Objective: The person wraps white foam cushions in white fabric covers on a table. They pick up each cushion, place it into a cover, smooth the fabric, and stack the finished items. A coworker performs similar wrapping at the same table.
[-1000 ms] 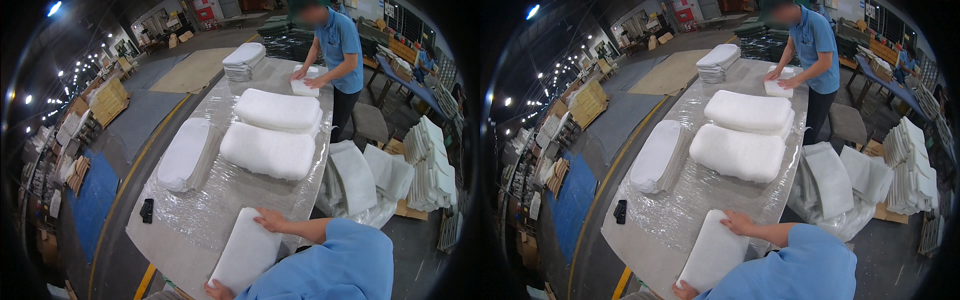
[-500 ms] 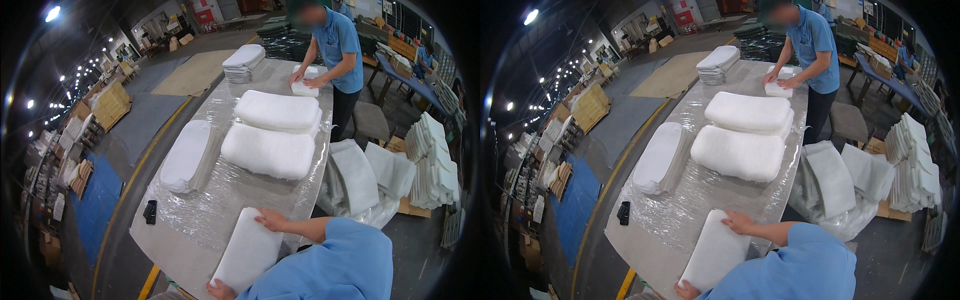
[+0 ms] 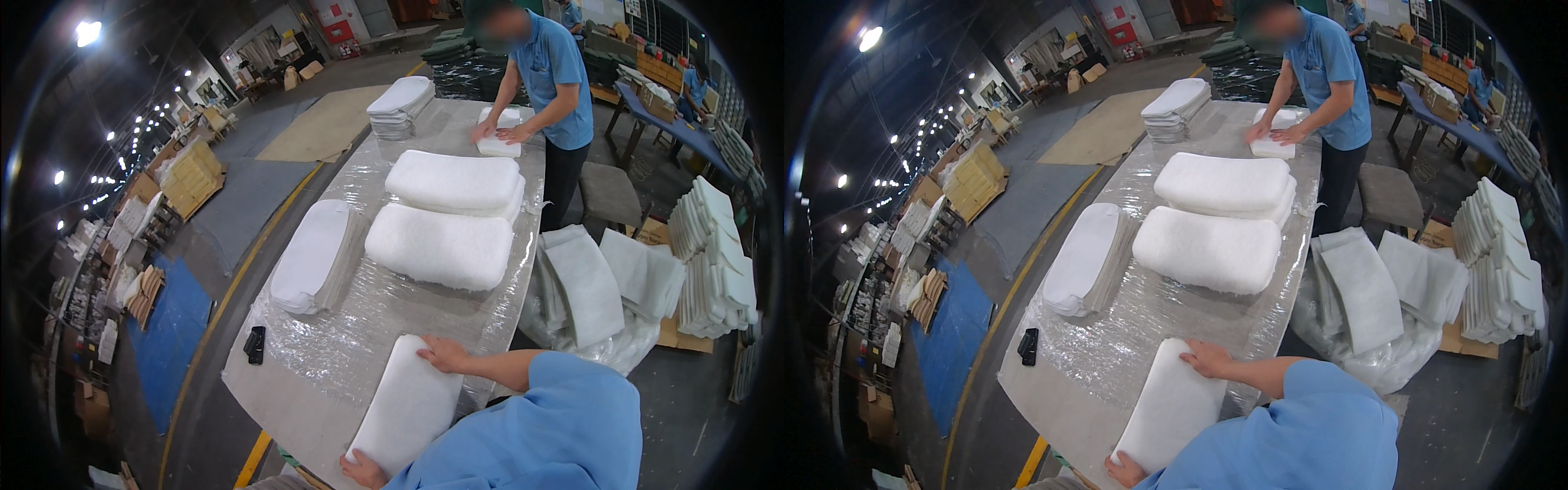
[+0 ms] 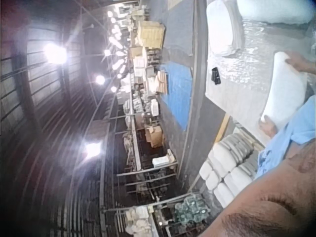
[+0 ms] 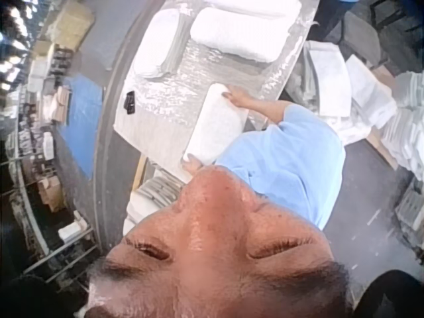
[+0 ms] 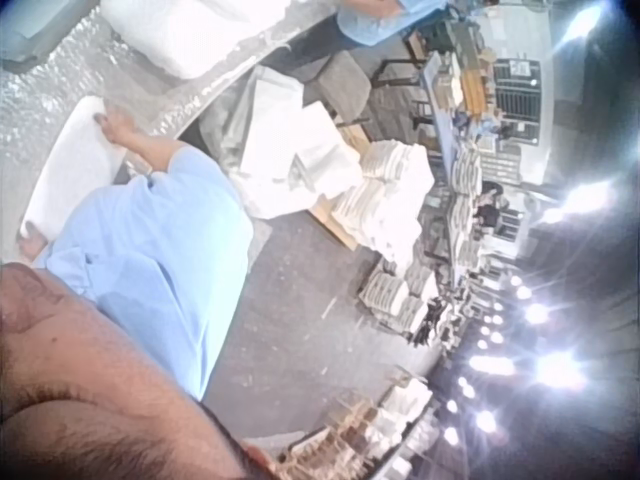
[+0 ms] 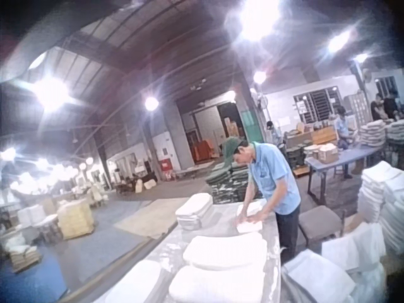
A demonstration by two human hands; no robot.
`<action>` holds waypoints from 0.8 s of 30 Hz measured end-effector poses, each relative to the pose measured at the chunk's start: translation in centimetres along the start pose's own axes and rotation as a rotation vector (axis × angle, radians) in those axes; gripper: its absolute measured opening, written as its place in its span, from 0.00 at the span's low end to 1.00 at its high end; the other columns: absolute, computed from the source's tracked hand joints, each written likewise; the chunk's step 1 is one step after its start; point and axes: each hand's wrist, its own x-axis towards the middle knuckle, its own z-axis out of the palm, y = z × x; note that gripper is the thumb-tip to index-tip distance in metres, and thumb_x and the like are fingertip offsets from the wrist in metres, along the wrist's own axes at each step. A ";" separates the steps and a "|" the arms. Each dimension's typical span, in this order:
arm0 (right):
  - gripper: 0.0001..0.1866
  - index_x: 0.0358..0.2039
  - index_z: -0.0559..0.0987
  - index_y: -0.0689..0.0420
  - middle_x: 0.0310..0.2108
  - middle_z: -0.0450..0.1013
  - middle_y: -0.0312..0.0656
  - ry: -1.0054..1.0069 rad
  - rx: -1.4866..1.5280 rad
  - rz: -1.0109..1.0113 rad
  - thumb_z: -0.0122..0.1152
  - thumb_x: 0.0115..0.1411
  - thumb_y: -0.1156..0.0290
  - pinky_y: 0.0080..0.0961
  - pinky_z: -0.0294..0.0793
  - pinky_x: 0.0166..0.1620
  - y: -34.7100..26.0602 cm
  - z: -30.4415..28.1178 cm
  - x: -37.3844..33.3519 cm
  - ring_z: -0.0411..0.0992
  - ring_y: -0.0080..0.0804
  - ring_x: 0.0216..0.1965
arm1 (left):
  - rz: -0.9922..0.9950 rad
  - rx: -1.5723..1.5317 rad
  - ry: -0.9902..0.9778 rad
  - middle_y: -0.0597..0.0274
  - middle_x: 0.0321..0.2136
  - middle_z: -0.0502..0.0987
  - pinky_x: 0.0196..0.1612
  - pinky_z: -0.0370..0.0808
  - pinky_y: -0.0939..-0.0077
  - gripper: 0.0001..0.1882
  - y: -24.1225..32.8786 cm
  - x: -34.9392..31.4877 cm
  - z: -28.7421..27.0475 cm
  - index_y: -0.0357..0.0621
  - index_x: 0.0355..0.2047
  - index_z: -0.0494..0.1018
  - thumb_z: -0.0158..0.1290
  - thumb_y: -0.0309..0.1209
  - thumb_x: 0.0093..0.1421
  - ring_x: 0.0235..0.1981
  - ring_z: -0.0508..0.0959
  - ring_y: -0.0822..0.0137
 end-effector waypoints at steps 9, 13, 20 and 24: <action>0.34 0.69 0.68 0.53 0.60 0.75 0.58 0.040 0.001 -0.038 0.47 0.73 0.42 0.50 0.71 0.63 -0.2 -0.3 -0.5 0.72 0.58 0.61 | 0.012 0.193 0.032 0.41 0.58 0.69 0.59 0.73 0.49 0.31 -0.5 0.7 0.4 0.43 0.66 0.65 0.50 0.50 0.71 0.57 0.73 0.39; 0.34 0.69 0.68 0.53 0.60 0.75 0.58 0.009 0.023 -0.024 0.47 0.73 0.42 0.51 0.70 0.63 -0.3 -0.4 -0.5 0.72 0.58 0.61 | -0.004 0.205 0.033 0.41 0.58 0.69 0.58 0.73 0.47 0.31 -0.9 0.7 0.5 0.42 0.66 0.65 0.50 0.48 0.71 0.57 0.74 0.38; 0.34 0.69 0.68 0.53 0.60 0.74 0.59 0.011 0.010 -0.028 0.48 0.73 0.42 0.51 0.70 0.63 0.1 -0.1 -0.1 0.72 0.59 0.61 | 0.014 0.222 0.031 0.40 0.56 0.69 0.54 0.75 0.46 0.30 -1.0 1.0 0.6 0.42 0.65 0.65 0.50 0.48 0.71 0.53 0.75 0.37; 0.34 0.69 0.68 0.54 0.60 0.74 0.58 0.044 0.007 -0.043 0.48 0.73 0.42 0.51 0.71 0.62 0.5 0.3 0.2 0.72 0.58 0.61 | 0.005 0.201 0.036 0.39 0.56 0.70 0.55 0.75 0.47 0.30 -1.0 1.1 0.9 0.41 0.65 0.66 0.51 0.48 0.71 0.54 0.75 0.37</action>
